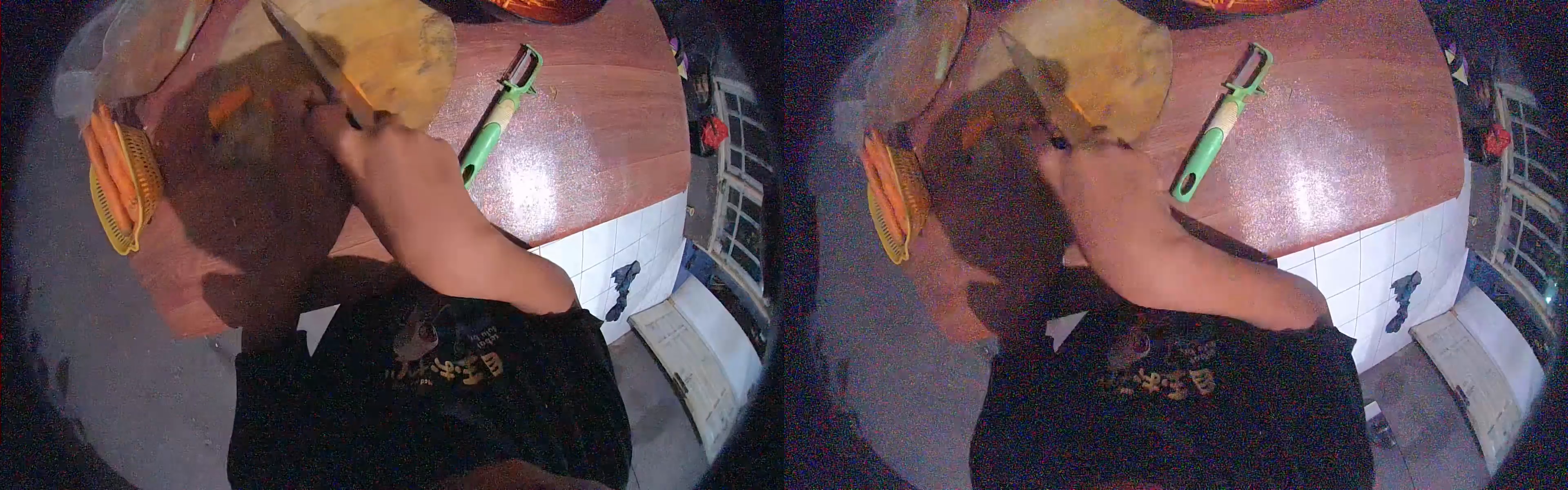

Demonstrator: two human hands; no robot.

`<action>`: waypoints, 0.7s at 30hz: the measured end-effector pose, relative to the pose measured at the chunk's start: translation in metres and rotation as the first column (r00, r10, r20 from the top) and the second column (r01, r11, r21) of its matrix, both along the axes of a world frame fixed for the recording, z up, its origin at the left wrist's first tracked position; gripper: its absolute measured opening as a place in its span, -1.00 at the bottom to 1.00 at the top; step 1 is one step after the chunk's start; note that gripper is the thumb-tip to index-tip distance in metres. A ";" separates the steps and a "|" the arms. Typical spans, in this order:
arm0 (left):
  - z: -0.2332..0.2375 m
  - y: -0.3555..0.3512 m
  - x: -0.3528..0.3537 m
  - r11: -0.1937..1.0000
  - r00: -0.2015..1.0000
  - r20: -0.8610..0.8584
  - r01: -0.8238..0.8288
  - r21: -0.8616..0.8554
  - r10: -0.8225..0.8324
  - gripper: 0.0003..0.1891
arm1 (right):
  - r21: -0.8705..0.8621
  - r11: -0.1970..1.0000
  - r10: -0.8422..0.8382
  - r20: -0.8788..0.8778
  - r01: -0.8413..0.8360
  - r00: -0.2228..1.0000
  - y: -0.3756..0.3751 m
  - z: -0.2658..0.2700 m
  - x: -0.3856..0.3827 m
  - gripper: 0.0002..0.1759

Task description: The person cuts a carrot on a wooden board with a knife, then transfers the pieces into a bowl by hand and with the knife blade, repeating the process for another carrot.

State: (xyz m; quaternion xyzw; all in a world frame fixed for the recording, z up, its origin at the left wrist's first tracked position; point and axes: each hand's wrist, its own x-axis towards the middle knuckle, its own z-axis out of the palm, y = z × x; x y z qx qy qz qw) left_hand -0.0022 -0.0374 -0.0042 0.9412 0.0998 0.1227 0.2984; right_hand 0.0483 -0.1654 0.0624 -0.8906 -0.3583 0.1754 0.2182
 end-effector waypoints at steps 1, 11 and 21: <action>0.001 0.002 -0.003 1.000 1.000 -0.006 -0.001 0.007 0.001 -0.81 | -0.063 0.997 0.049 -0.040 -0.051 0.998 0.003 0.000 0.002 -0.52; 0.002 0.008 -0.002 0.997 0.999 -0.037 -0.007 0.078 0.010 -0.80 | 0.050 0.997 0.070 -0.050 -0.067 0.996 -0.002 0.012 0.004 -0.64; 0.005 0.018 -0.017 0.990 0.996 -0.080 -0.015 0.141 0.026 -0.80 | -0.031 0.995 0.094 -0.030 -0.095 0.995 0.004 0.008 0.008 -0.60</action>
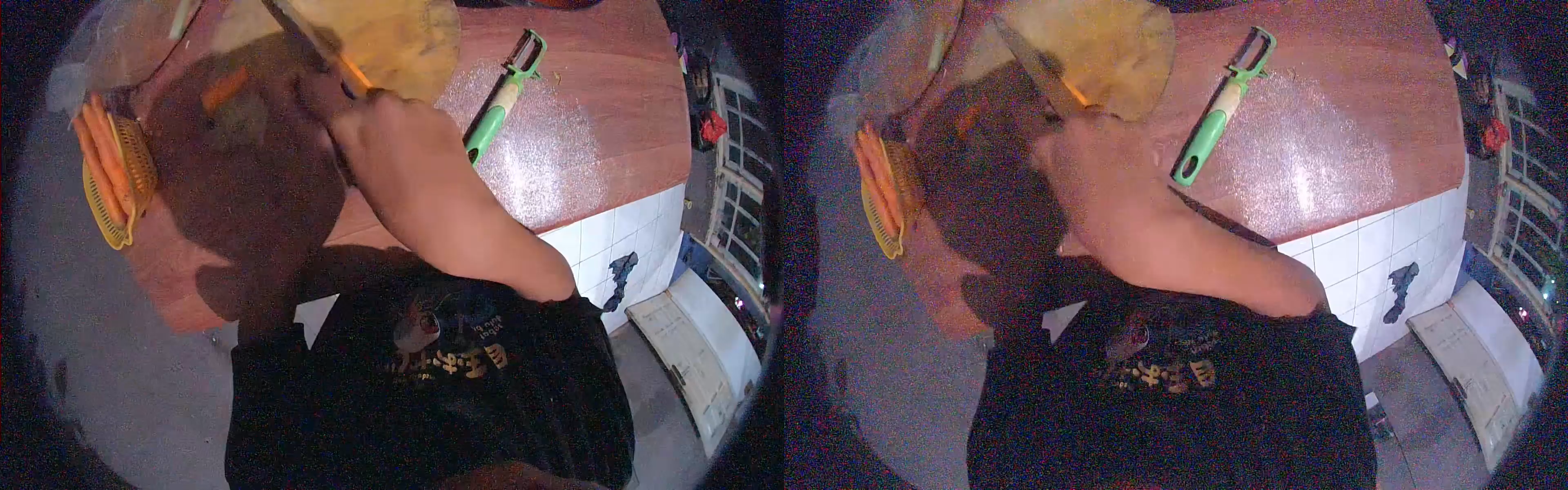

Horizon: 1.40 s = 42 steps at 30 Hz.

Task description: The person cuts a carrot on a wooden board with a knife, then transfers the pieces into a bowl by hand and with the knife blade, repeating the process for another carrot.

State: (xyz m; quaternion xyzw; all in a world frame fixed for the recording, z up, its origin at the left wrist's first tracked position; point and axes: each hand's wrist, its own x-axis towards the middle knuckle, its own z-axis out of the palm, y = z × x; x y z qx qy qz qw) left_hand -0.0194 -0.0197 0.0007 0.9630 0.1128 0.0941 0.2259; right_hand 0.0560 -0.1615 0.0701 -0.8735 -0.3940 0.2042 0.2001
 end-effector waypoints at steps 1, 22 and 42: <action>-0.005 -0.009 0.013 1.000 1.000 -0.007 0.000 0.008 0.000 -0.80 | -0.093 0.993 0.071 -0.023 -0.073 0.997 0.002 -0.001 0.003 -0.59; 0.007 -0.009 0.002 0.986 0.998 -0.066 -0.004 0.165 0.015 -0.78 | 0.042 0.997 -0.065 0.131 0.059 0.989 -0.002 0.004 -0.016 -0.63; 0.017 0.003 -0.008 0.950 0.993 -0.113 -0.003 0.312 0.040 -0.76 | 0.042 0.999 -0.036 0.046 0.034 0.998 0.007 -0.007 -0.011 -0.62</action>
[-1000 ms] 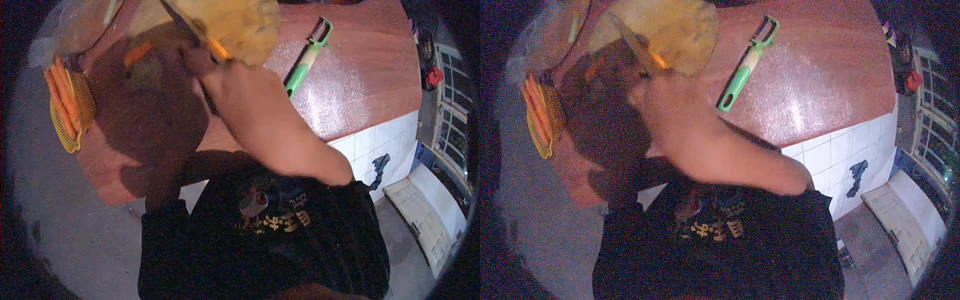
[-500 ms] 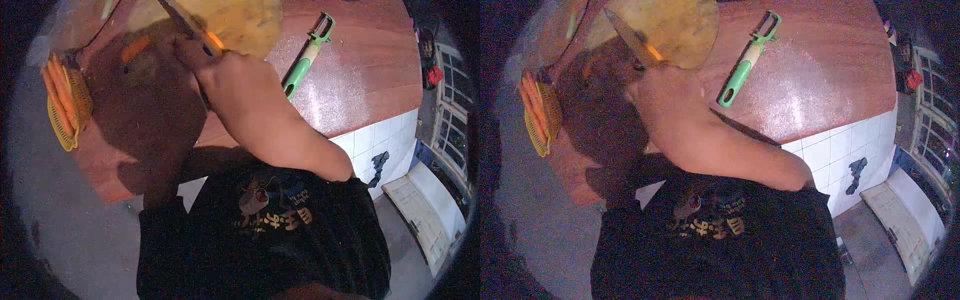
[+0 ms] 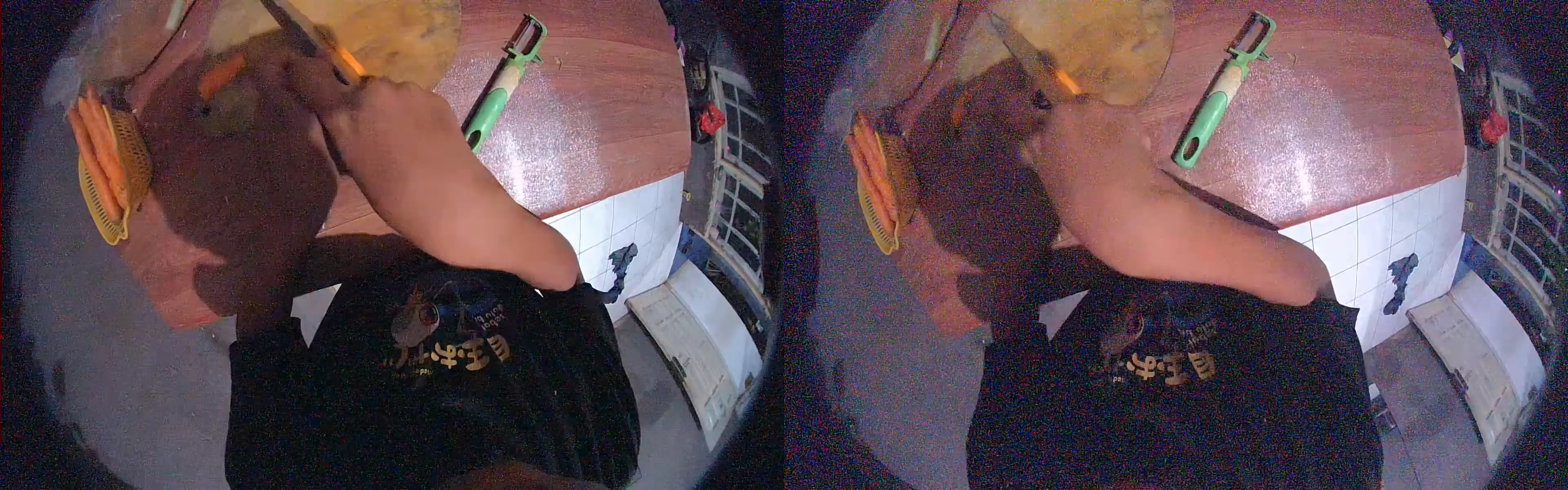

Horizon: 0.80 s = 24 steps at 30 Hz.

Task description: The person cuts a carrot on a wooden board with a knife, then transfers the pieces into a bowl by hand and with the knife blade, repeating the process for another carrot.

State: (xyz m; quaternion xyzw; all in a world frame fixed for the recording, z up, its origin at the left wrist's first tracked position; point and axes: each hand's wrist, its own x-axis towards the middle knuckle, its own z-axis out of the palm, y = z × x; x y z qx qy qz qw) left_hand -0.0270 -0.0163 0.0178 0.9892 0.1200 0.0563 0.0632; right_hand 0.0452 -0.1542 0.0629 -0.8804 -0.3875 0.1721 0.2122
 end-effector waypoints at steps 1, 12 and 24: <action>0.000 -0.004 0.007 1.000 1.000 0.006 0.000 0.013 0.000 -0.76 | -0.024 1.000 0.014 0.035 -0.013 0.999 -0.003 0.007 -0.002 -0.64; 0.039 -0.010 -0.044 0.996 0.999 -0.035 -0.009 0.086 0.012 -0.74 | 0.045 0.993 -0.107 -0.066 0.110 0.992 0.005 -0.006 0.000 -0.82; 0.012 0.003 0.005 0.981 0.999 -0.029 -0.014 0.194 0.020 -0.73 | -0.005 1.000 -0.024 -0.020 0.024 1.000 0.000 0.007 -0.002 -0.59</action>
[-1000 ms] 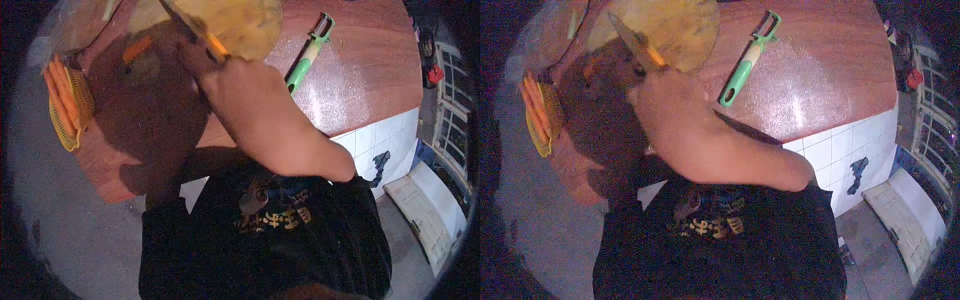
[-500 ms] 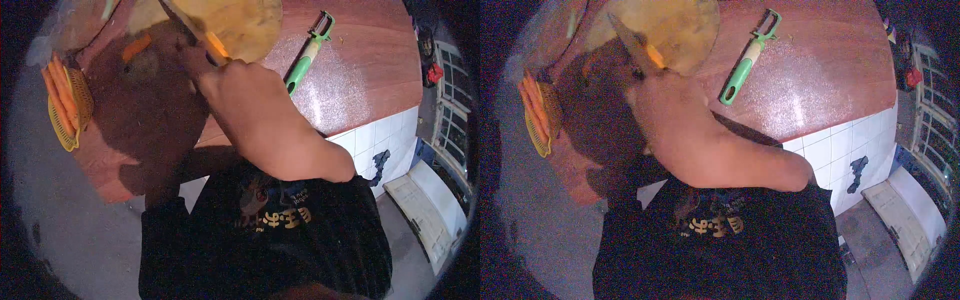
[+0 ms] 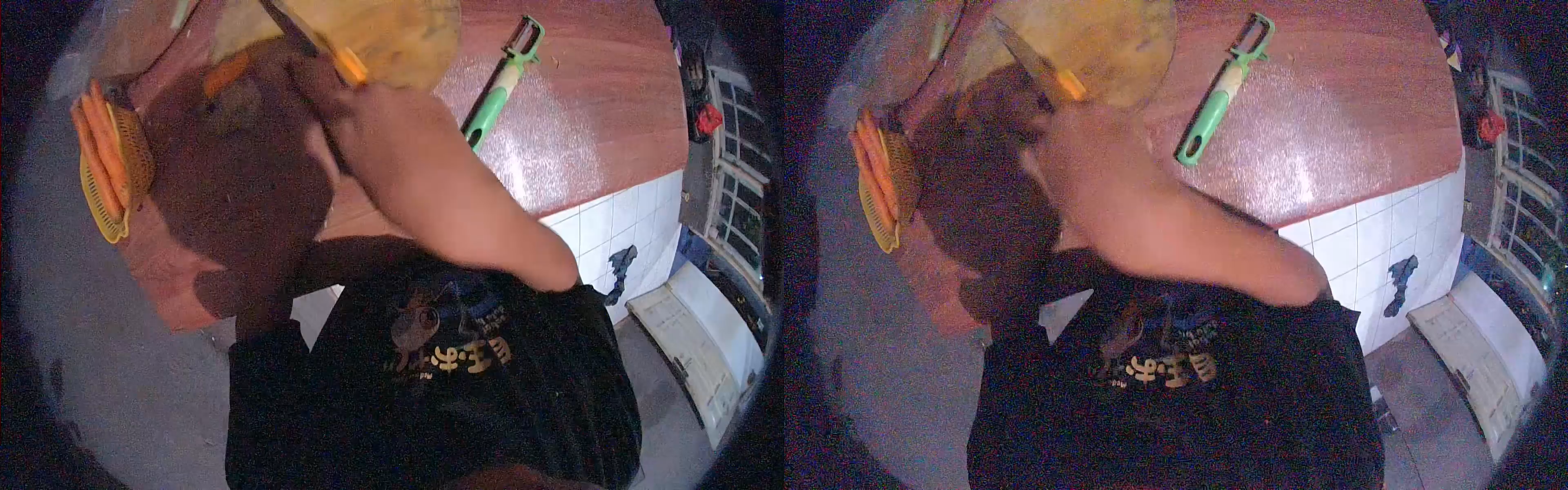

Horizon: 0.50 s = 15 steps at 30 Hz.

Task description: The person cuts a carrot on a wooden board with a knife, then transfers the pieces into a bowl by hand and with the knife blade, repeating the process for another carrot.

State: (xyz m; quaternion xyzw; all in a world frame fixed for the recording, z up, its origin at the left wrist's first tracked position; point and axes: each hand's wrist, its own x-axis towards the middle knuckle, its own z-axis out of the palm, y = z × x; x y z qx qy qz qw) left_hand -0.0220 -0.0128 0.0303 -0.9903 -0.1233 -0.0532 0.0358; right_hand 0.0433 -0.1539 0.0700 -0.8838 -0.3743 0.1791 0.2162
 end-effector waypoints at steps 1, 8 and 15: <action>0.003 -0.012 -0.005 1.000 1.000 -0.013 0.002 0.002 -0.002 -0.73 | 0.074 0.997 -0.007 -0.021 0.009 1.000 0.001 -0.010 0.002 -0.58; 0.002 -0.024 0.004 0.998 1.000 -0.023 -0.008 0.055 0.009 -0.72 | 0.163 0.987 0.012 -0.070 0.000 0.997 0.005 -0.012 0.007 -0.58; 0.015 -0.017 -0.015 0.994 0.999 -0.037 -0.008 0.112 0.012 -0.71 | 0.192 0.976 0.101 -0.005 -0.098 0.995 -0.006 -0.016 0.005 -0.61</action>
